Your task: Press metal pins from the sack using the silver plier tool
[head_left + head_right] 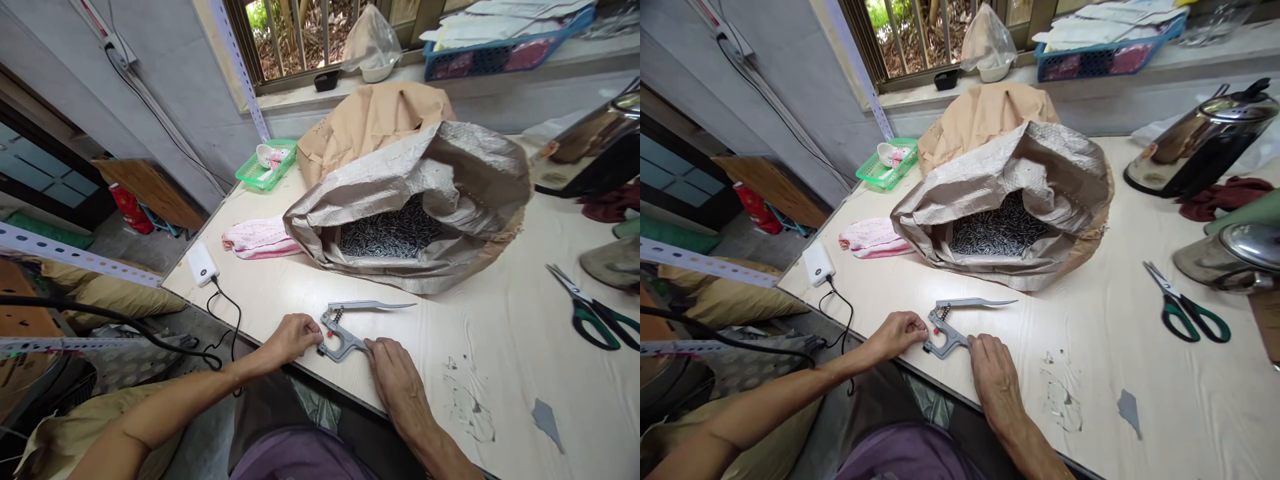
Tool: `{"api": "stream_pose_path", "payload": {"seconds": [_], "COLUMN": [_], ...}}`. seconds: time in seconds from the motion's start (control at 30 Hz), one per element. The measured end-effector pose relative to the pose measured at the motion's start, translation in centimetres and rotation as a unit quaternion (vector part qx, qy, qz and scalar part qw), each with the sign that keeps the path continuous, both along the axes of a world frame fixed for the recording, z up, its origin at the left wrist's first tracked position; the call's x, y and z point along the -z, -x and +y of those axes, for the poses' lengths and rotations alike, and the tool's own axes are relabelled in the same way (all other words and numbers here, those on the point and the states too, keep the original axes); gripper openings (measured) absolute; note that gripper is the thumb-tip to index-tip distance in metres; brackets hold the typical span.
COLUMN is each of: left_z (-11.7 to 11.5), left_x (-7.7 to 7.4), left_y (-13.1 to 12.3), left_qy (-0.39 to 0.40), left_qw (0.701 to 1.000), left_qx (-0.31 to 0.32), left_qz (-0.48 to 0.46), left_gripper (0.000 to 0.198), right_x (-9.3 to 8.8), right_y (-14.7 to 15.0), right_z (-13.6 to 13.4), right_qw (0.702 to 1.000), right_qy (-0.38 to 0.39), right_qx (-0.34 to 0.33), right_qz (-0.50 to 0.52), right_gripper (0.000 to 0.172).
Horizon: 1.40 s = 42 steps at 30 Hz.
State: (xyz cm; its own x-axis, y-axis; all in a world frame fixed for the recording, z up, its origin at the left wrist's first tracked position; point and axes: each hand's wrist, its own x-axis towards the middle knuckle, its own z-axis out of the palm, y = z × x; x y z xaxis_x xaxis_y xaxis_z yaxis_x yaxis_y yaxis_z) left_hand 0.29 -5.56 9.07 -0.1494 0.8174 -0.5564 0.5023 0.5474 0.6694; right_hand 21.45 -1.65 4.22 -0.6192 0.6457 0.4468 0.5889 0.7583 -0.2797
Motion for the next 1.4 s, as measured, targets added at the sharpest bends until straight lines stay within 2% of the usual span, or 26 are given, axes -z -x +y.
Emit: {"api": "stream_pose_path", "payload": {"seconds": [0.13, 0.27, 0.4, 0.53, 0.63, 0.73, 0.83, 0.9, 1.0, 1.07, 1.23, 1.4], "left_z": [-0.2, -0.3, -0.8, -1.6, -1.8, -1.3, -0.3, 0.4, 1.5, 2.0, 1.9, 0.8], "left_x": [-0.4, -0.1, 0.3, 0.6, 0.7, 0.8, 0.7, 0.4, -0.3, -0.8, -0.8, 0.2], "left_y": [-0.5, -0.7, -0.5, -0.3, -0.5, -0.7, -0.7, -0.6, -0.5, -0.4, -0.1, 0.2], "left_qy": [-0.100, -0.108, -0.111, -0.154, -0.161, -0.112, -0.003, 0.039, 0.019, 0.025, 0.156, 0.169], "left_qw": [0.990, 0.989, 0.988, 0.974, 0.973, 0.989, 0.999, 0.998, 0.992, 0.988, 0.985, 0.983], "left_qx": [0.042, 0.061, 0.073, 0.125, 0.119, 0.058, 0.023, 0.039, 0.106, 0.129, 0.073, 0.021], "left_qz": [0.085, 0.085, 0.084, 0.112, 0.117, 0.080, 0.027, 0.021, 0.068, 0.082, -0.009, -0.063], "left_gripper": [0.008, 0.006, 0.007, 0.008, 0.009, 0.006, 0.013, 0.016, 0.008, 0.007, 0.019, 0.022], "right_x": [0.0, -0.2, -0.3, -0.1, 0.0, 0.1, 0.1, 0.0, 0.1, 0.2, 0.6, 0.8], "right_y": [0.1, 0.0, -0.2, -0.3, -0.3, -0.1, 0.2, 0.3, 0.4, 0.4, 0.4, 0.4], "right_z": [0.2, 0.0, -0.4, -0.7, -0.6, -0.4, -0.1, 0.1, 0.3, 0.3, 0.2, 0.0], "right_qw": [1.000, 0.999, 0.997, 0.997, 0.998, 0.999, 0.999, 0.999, 1.000, 1.000, 1.000, 1.000], "right_qy": [-0.009, -0.045, -0.075, -0.060, -0.032, -0.028, -0.039, -0.036, -0.017, -0.010, 0.000, 0.014], "right_qx": [0.011, -0.007, -0.023, -0.035, -0.037, -0.009, 0.014, 0.017, 0.012, 0.008, 0.000, -0.006], "right_qz": [-0.011, 0.005, 0.002, 0.016, 0.025, 0.014, -0.005, -0.015, -0.024, -0.016, 0.001, 0.012], "right_gripper": [0.021, 0.018, 0.025, 0.033, 0.033, 0.025, 0.019, 0.018, 0.019, 0.020, 0.017, 0.017]}}
